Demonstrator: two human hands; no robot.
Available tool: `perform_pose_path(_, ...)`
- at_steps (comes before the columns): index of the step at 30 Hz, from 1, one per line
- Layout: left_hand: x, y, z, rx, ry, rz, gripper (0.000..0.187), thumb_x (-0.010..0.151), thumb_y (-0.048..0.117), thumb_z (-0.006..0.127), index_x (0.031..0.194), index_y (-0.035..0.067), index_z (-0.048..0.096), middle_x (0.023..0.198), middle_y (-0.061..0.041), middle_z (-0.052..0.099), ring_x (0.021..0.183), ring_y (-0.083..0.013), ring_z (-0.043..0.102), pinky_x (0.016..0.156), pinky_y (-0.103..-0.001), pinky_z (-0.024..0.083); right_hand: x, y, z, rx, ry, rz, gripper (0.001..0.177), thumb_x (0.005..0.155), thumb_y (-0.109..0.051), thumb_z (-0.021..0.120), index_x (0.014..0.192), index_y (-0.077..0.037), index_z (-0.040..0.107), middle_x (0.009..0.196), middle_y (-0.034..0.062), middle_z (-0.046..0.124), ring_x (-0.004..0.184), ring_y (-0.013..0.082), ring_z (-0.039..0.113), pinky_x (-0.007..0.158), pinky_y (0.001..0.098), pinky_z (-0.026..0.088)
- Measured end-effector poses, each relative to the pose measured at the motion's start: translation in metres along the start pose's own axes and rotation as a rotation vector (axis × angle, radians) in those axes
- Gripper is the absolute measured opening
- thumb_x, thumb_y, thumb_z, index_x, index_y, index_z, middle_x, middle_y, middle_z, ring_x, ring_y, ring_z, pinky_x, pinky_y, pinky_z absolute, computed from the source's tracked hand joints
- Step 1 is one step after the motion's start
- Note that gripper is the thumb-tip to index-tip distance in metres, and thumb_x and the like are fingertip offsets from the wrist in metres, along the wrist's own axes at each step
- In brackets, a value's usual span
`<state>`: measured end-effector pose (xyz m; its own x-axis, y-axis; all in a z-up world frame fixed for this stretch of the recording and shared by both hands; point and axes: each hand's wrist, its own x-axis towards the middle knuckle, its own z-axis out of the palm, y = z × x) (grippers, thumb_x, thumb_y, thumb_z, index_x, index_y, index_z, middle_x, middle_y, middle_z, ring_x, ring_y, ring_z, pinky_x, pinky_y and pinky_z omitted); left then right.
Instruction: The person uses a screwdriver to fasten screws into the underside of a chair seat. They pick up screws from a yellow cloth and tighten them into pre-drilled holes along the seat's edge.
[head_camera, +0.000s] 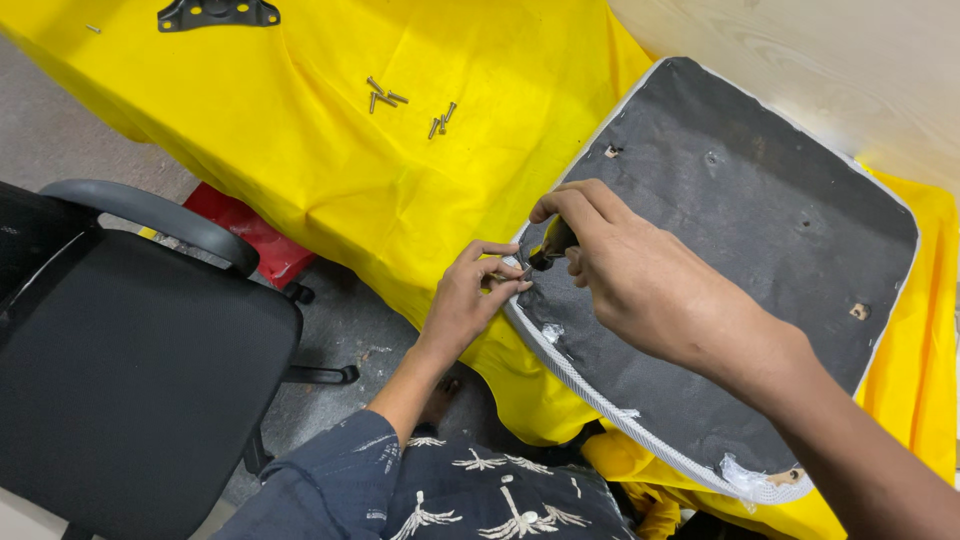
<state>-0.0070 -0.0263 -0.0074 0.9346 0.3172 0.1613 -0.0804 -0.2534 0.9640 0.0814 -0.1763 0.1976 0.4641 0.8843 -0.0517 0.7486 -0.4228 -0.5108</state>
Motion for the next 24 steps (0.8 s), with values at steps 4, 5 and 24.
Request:
perform_pose_path(4,0.001,0.001,0.0,0.03,-0.001,-0.023,0.016,0.087,0.009,0.078,0.098,-0.002,0.073,0.126,-0.008,0.069,0.082,-0.0156,0.07,0.076,-0.03,0.057,-0.001,-0.006,0.005,0.017,0.015,0.13,0.044,0.088,-0.001,0.057,0.131,-0.002,0.05,0.127,0.0176,0.058,0.109,0.041,0.064,0.086,0.0494,0.052)
perform_pose_path(5,0.002,0.002,0.001,0.026,0.002,-0.016,0.016,0.087,0.008,0.077,0.098,-0.002,0.073,0.126,-0.008,0.068,0.083,-0.0154,0.071,0.076,-0.03,0.057,-0.002,-0.008,0.006,0.014,0.018,0.147,0.045,0.088,0.0,0.056,0.132,-0.002,0.05,0.126,0.0175,0.058,0.109,0.041,0.064,0.086,0.0493,0.053)
perform_pose_path(24,0.009,0.011,-0.015,0.255,-0.161,0.059,0.014,0.093,0.015,0.071,0.098,0.002,0.067,0.127,-0.011,0.064,0.099,-0.0354,0.07,0.083,-0.045,0.054,-0.003,-0.029,0.026,0.144,0.245,0.253,0.04,0.086,-0.001,0.064,0.125,-0.003,0.056,0.112,0.0193,0.068,0.098,0.0394,0.069,0.078,0.0462,0.056)
